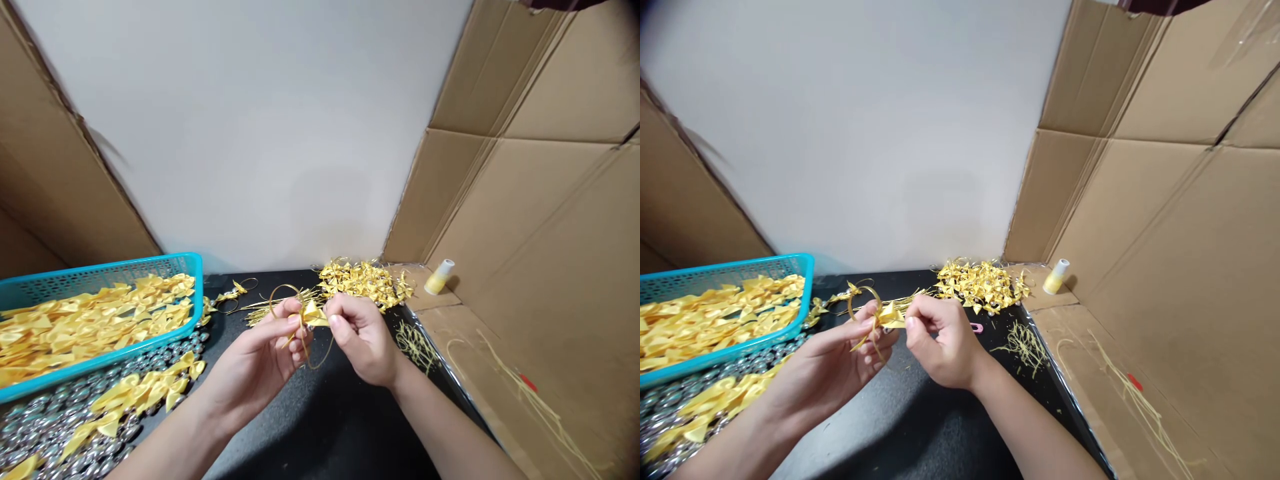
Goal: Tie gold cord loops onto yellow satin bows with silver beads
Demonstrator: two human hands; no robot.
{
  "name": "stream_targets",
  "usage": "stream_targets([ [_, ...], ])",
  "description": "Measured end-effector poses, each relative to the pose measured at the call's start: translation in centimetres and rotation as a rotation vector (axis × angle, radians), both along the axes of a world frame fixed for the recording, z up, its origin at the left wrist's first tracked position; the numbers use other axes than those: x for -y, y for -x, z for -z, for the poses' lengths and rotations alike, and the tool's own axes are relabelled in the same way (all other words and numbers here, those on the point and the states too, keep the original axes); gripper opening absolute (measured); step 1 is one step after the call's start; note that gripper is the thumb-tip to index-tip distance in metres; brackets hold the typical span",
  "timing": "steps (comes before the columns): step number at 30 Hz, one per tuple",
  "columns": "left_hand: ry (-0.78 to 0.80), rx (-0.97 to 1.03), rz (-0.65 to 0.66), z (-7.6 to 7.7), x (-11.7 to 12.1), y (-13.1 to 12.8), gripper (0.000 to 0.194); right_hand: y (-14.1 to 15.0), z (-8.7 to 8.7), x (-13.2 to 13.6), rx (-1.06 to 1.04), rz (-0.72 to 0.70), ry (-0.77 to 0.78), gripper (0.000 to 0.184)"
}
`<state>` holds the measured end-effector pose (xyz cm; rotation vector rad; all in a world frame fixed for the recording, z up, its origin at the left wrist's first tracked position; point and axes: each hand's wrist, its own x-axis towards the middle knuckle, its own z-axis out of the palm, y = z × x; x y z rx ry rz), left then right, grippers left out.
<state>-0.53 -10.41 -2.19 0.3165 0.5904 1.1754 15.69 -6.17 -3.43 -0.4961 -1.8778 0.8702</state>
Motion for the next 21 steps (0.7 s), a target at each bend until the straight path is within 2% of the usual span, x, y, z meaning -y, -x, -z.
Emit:
stream_targets([
  [8,-0.006,-0.070,-0.066,-0.31,0.00,-0.34,0.026,0.12,-0.54,0.45,0.008,0.032,-0.046,0.024],
  [21,-0.013,-0.115,-0.082,-0.04,0.07,-0.33,0.022,0.22,-0.18,0.36,0.025,0.039,0.018,0.023],
])
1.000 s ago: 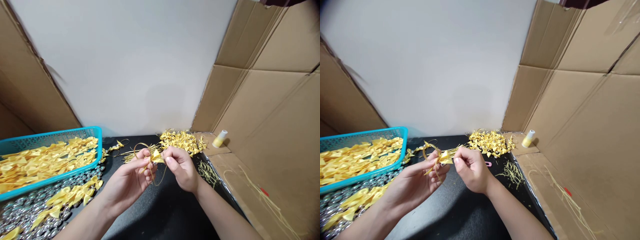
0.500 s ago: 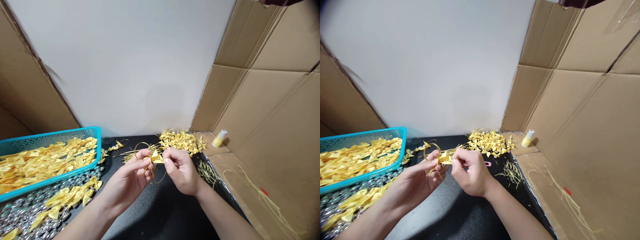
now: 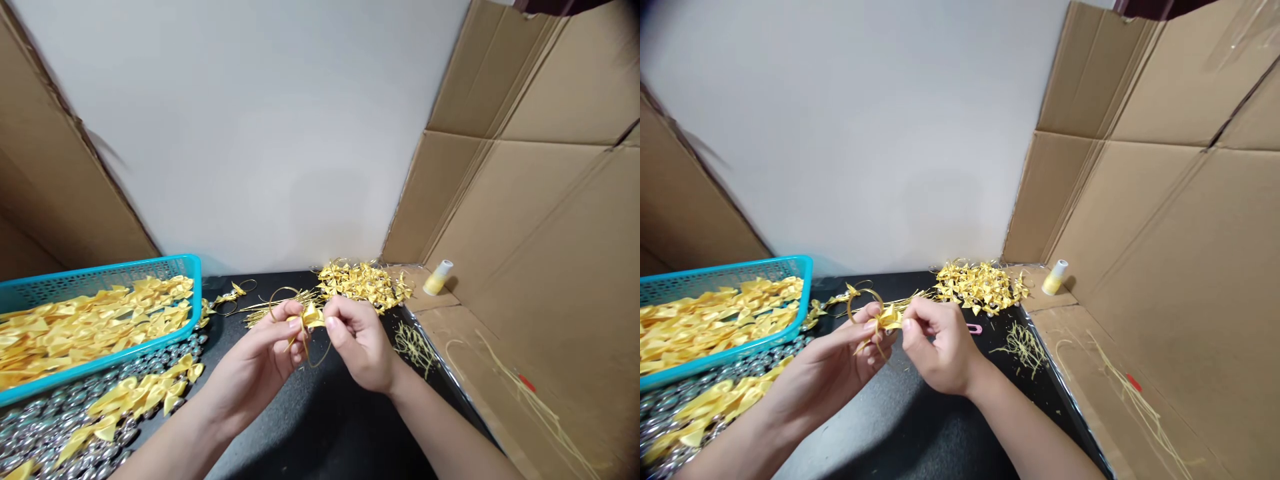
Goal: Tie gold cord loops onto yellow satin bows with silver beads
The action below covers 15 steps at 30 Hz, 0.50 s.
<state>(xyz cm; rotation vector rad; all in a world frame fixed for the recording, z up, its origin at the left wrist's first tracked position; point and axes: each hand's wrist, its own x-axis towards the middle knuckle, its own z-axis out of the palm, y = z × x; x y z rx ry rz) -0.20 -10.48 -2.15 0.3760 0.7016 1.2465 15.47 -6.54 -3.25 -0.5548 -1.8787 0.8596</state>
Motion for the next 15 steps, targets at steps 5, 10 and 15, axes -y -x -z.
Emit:
stream_targets([
  [5,-0.108,-0.001,-0.008,0.3,0.0,0.0,0.025,0.3,0.6,0.1,-0.083,-0.029,0.079,0.025],
  [10,-0.156,-0.021,-0.038,0.5,0.1,-0.2,0.027,0.8,1.6,0.4,-0.169,-0.023,0.133,0.028],
  [15,-0.205,-0.019,-0.054,0.7,0.1,-0.3,0.030,1.2,2.6,0.5,-0.266,-0.048,0.193,0.030],
])
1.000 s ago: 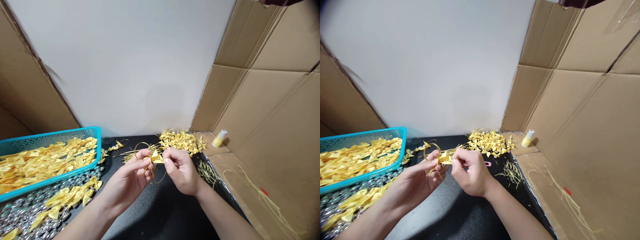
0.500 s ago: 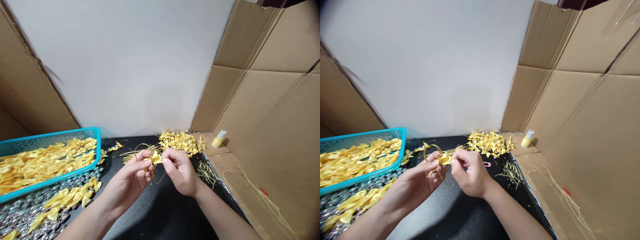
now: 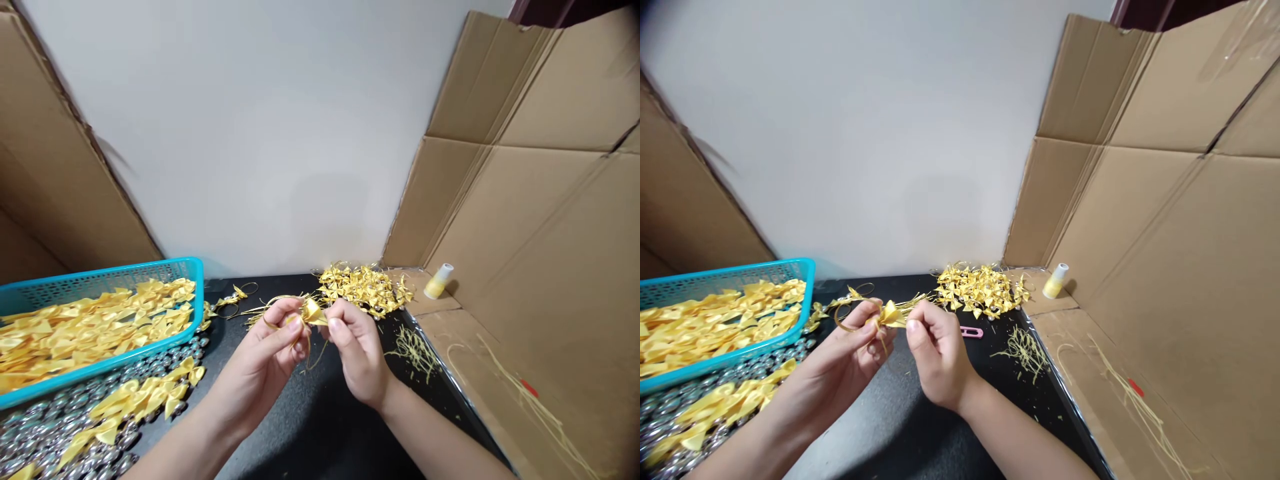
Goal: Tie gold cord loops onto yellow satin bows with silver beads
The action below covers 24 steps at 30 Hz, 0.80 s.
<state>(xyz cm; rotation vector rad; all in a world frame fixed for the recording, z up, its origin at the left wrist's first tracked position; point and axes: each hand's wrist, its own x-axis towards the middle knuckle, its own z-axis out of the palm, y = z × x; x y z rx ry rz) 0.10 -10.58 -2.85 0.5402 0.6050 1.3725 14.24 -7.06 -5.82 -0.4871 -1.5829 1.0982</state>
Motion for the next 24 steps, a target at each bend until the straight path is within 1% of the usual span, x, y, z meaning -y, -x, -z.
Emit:
stream_targets([
  [7,0.023,0.038,0.020,0.3,-0.2,0.0,0.034,0.6,1.1,0.3,-0.118,-0.071,0.099,0.030],
  [11,0.010,0.072,0.071,0.5,-0.2,-0.1,0.030,0.8,1.3,0.2,-0.151,-0.100,0.120,0.030],
  [13,0.001,0.074,0.072,0.5,-0.2,-0.1,0.029,0.8,1.4,0.2,-0.151,-0.097,0.118,0.029],
  [16,-0.011,0.035,0.039,0.5,-0.2,-0.1,0.028,0.6,1.1,0.1,-0.132,-0.099,0.096,0.030],
  [19,-0.033,-0.012,0.006,0.2,-0.3,0.0,0.028,0.1,0.5,-0.1,-0.082,-0.113,0.072,0.031],
  [24,-0.034,-0.057,-0.006,0.0,-0.3,0.1,0.027,-0.6,-0.5,-0.5,0.003,-0.139,0.056,0.030],
])
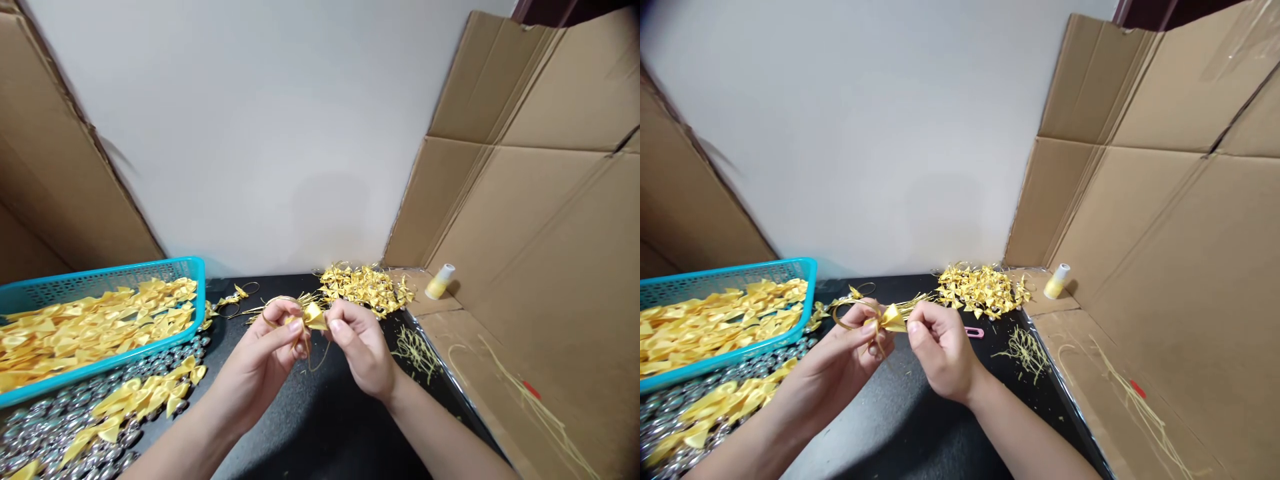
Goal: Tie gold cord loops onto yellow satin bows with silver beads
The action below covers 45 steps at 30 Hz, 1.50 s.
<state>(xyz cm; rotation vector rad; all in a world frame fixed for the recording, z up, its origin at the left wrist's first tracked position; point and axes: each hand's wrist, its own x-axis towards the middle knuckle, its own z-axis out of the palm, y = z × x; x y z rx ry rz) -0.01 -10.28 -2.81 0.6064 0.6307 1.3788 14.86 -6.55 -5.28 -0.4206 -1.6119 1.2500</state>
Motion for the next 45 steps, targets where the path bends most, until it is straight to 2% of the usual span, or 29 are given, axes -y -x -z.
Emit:
stream_targets([
  [13,0.037,-0.014,0.021,0.0,0.0,-0.1,0.028,0.0,-0.1,-0.1,0.011,0.010,0.005,0.030],
  [21,0.071,0.001,0.053,0.0,0.1,0.0,0.028,-0.3,-0.2,-0.5,0.043,-0.072,0.025,0.030],
  [33,0.148,0.004,0.111,0.0,-0.2,-0.2,0.032,0.1,-0.4,-0.5,0.100,-0.051,0.057,0.032],
  [35,0.150,-0.020,0.072,0.1,-0.3,-0.1,0.034,0.1,-0.7,-0.6,0.138,-0.009,0.050,0.029],
  [37,0.108,-0.079,0.015,0.3,-0.5,0.1,0.032,-0.2,-1.2,-0.6,0.186,0.113,-0.021,0.022],
  [41,-0.035,-0.323,-0.109,0.9,-1.2,0.8,0.024,-0.7,-2.2,-0.3,0.220,0.504,-0.350,0.005],
  [43,-0.108,-0.493,-0.160,1.2,-1.5,0.9,0.021,-0.6,-2.3,0.0,0.291,0.576,-0.499,0.006],
  [45,-0.195,-0.660,-0.218,1.3,-1.5,1.0,0.020,-0.2,-2.0,0.3,0.389,0.608,-0.583,0.005],
])
